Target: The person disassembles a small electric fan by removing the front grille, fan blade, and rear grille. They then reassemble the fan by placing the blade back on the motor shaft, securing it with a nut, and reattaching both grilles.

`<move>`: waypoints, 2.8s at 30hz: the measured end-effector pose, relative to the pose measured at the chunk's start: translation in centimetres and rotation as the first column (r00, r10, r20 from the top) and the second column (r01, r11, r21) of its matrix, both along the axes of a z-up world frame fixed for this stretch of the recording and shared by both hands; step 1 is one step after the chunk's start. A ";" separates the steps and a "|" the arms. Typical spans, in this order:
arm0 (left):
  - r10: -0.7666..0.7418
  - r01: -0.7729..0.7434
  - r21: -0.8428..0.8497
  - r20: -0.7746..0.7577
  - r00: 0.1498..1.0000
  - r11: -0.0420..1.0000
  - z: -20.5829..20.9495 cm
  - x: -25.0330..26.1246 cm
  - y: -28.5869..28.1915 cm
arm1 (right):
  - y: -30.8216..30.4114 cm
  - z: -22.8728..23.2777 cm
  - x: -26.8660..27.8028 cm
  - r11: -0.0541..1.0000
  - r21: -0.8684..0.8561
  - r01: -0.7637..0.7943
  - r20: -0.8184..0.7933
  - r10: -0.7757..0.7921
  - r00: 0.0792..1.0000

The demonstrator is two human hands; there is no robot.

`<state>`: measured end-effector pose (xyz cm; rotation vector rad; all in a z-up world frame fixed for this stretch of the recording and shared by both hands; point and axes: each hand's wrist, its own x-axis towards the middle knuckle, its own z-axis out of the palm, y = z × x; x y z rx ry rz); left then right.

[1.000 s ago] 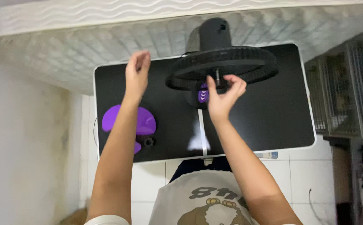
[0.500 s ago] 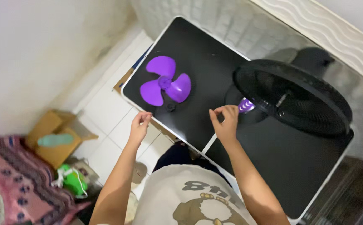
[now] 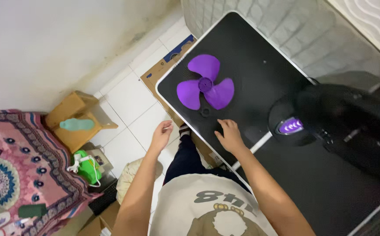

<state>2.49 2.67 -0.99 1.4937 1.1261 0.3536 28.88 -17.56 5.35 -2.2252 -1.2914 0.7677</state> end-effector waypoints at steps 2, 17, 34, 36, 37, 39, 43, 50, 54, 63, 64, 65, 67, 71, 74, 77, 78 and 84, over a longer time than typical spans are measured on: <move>-0.044 0.044 -0.017 -0.043 0.998 0.999 -0.2 1.7 2.0 | 2.3 -0.7 0.2 1.000 0.023 0.017 0.013 -0.017 1.000; -0.500 0.554 0.105 -0.320 0.805 0.826 -3.7 6.6 10.6 | 12.4 -0.8 -1.5 0.882 -0.470 0.042 0.171 0.044 0.984; -0.462 0.443 0.461 -0.079 0.883 0.769 1.0 10.1 14.1 | 9.3 1.8 -1.8 0.701 0.044 0.712 -0.238 -0.685 0.689; -0.442 0.433 0.482 -0.104 0.891 0.761 3.4 11.9 13.5 | 7.2 2.8 -1.6 0.533 0.210 0.819 -0.374 -0.731 0.571; -0.460 0.450 0.474 -0.103 0.882 0.757 4.7 13.0 13.1 | 5.9 3.4 -1.4 0.431 0.282 0.857 -0.445 -0.733 0.515; -0.495 0.485 0.451 -0.104 0.863 0.749 7.3 15.1 11.6 | 3.0 4.6 -1.0 0.338 0.450 0.827 -0.376 -0.768 0.518; -0.619 0.572 0.462 -0.063 0.783 0.678 11.3 19.9 7.3 | -3.0 7.8 1.1 0.123 0.646 0.753 -0.265 -0.889 0.373; -0.781 0.704 0.340 0.312 0.541 0.624 13.8 25.7 -6.8 | -12.3 12.0 5.2 0.019 0.820 0.572 -0.138 -0.963 0.230; -0.699 0.844 -0.006 0.556 0.449 0.537 14.8 28.3 -16.2 | -15.2 12.9 7.7 0.065 0.848 0.526 -0.059 -0.975 0.215; -0.592 0.734 -0.290 0.446 0.672 0.615 18.3 34.6 -26.6 | -18.4 11.2 11.4 0.224 0.860 0.458 0.055 -0.934 0.353; -0.582 0.716 -0.281 0.433 0.688 0.639 18.5 34.8 -26.8 | -18.7 10.8 11.4 0.247 0.858 0.451 0.067 -0.923 0.378; -0.572 0.699 -0.271 0.420 0.705 0.662 18.5 34.8 -26.7 | -18.8 10.5 11.4 0.244 0.863 0.442 0.055 -0.916 0.397; -0.564 0.663 -0.153 0.409 0.718 0.733 18.8 34.7 -26.3 | -18.9 9.9 11.5 0.233 0.875 0.423 0.032 -0.902 0.430; -0.595 0.534 0.264 0.411 0.691 0.803 20.3 33.2 -24.5 | -18.8 9.3 11.9 0.292 0.848 0.443 0.092 -0.903 0.419; -0.657 0.432 0.506 0.459 0.598 0.746 22.8 32.0 -21.8 | -18.1 9.2 12.4 0.259 0.832 0.492 0.070 -0.927 0.370; -0.704 0.339 0.641 0.481 0.522 0.689 25.8 32.6 -18.0 | -16.8 9.4 13.2 0.233 0.811 0.536 0.054 -0.943 0.328; -0.659 0.335 0.582 0.533 0.530 0.741 26.7 33.5 -16.9 | -16.3 9.5 13.3 0.211 0.807 0.552 0.029 -0.947 0.320; -0.777 0.584 0.513 0.440 0.450 0.629 30.8 44.6 -11.9 | -13.2 10.9 13.7 -0.037 0.699 0.715 -0.240 -0.953 0.186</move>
